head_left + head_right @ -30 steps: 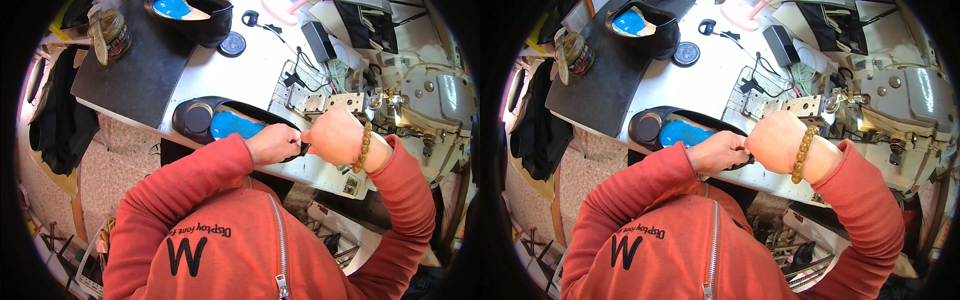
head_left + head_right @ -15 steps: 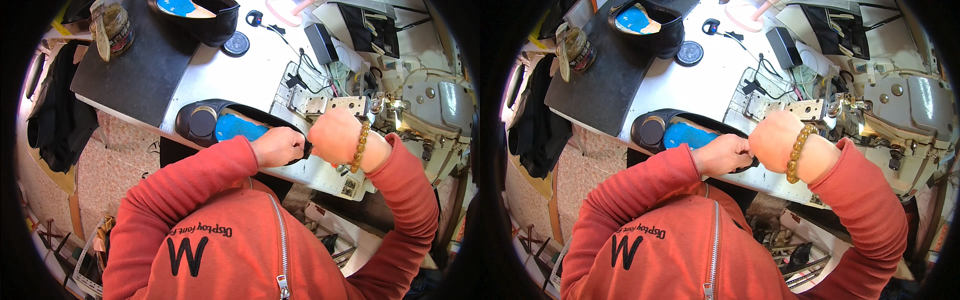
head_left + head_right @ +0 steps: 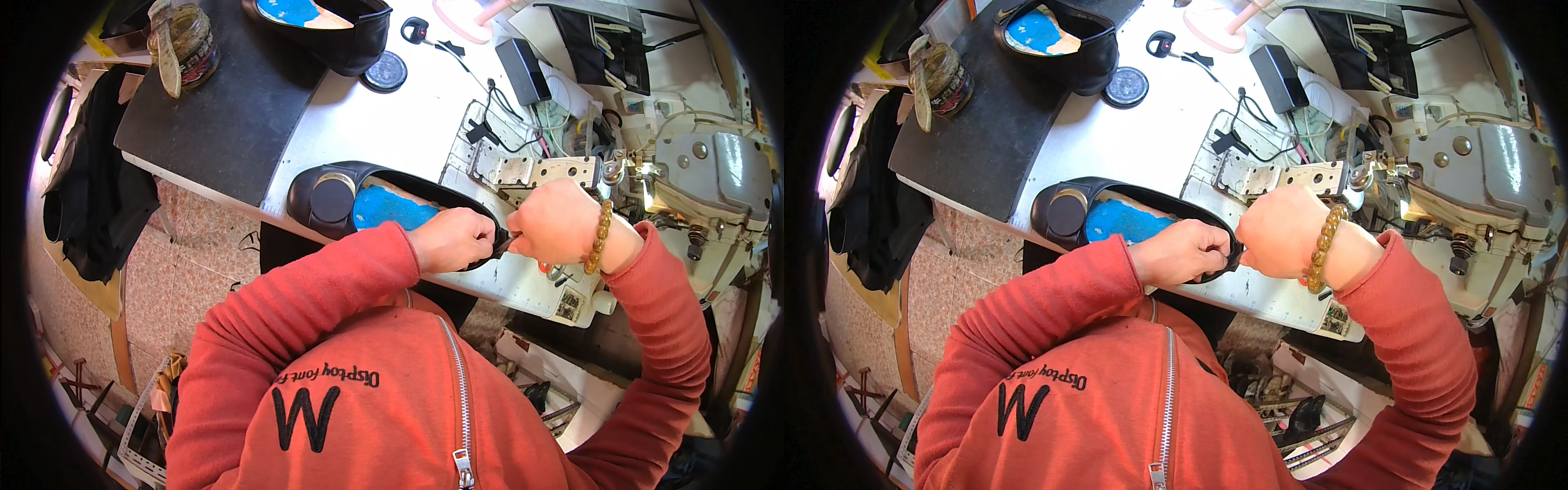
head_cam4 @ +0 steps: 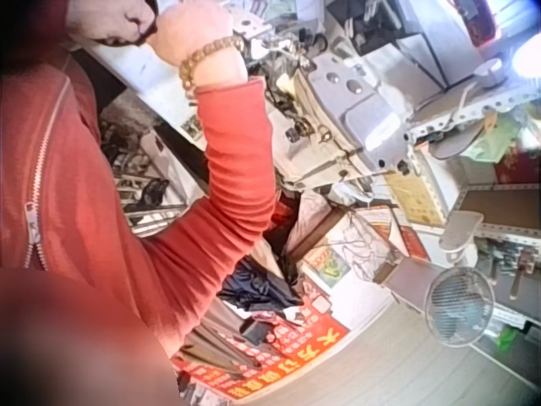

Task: The person uses pliers to pull and adjust the upper material of a black shoe held in a shoe last. They repeatedly reposition the shoe and work along the edge of the opening, pulling the material into place.

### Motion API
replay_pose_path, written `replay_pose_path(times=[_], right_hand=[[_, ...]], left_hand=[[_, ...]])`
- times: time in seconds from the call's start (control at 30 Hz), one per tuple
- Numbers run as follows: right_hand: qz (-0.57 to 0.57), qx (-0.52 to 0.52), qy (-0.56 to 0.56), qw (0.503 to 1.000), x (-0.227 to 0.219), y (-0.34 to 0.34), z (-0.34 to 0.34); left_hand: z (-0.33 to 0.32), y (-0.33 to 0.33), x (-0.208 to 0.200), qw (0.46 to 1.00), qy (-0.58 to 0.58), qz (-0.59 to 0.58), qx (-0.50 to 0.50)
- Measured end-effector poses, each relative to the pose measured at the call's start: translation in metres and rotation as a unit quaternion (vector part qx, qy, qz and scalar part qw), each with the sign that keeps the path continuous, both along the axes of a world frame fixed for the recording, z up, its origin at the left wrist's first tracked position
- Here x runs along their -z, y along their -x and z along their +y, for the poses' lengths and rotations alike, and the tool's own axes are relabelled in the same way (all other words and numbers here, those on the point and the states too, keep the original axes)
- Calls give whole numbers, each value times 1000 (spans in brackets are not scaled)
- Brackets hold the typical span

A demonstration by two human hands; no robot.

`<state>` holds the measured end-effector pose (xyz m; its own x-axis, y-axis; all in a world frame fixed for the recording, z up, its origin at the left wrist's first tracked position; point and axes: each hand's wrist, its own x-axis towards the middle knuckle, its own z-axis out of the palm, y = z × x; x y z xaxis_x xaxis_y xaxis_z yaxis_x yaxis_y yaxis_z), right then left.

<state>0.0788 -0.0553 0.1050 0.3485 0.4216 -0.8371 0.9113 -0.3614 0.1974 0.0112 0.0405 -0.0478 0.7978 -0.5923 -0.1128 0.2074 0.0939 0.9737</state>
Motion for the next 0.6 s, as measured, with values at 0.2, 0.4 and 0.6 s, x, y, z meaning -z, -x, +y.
replay_pose_path(times=[0.2, 0.4, 0.6], right_hand=[[9, -3, 3, 1000, 0, 0, 6], [13, -2, 6, 1000, 1, 4, 7], [-29, -49, -28, 998, -1, 6, 1]], left_hand=[[0, 0, 1, 1000, -11, -11, 0], [-4, 0, 2, 997, -28, -72, -27], [-2, -1, 4, 999, -13, -31, -11]])
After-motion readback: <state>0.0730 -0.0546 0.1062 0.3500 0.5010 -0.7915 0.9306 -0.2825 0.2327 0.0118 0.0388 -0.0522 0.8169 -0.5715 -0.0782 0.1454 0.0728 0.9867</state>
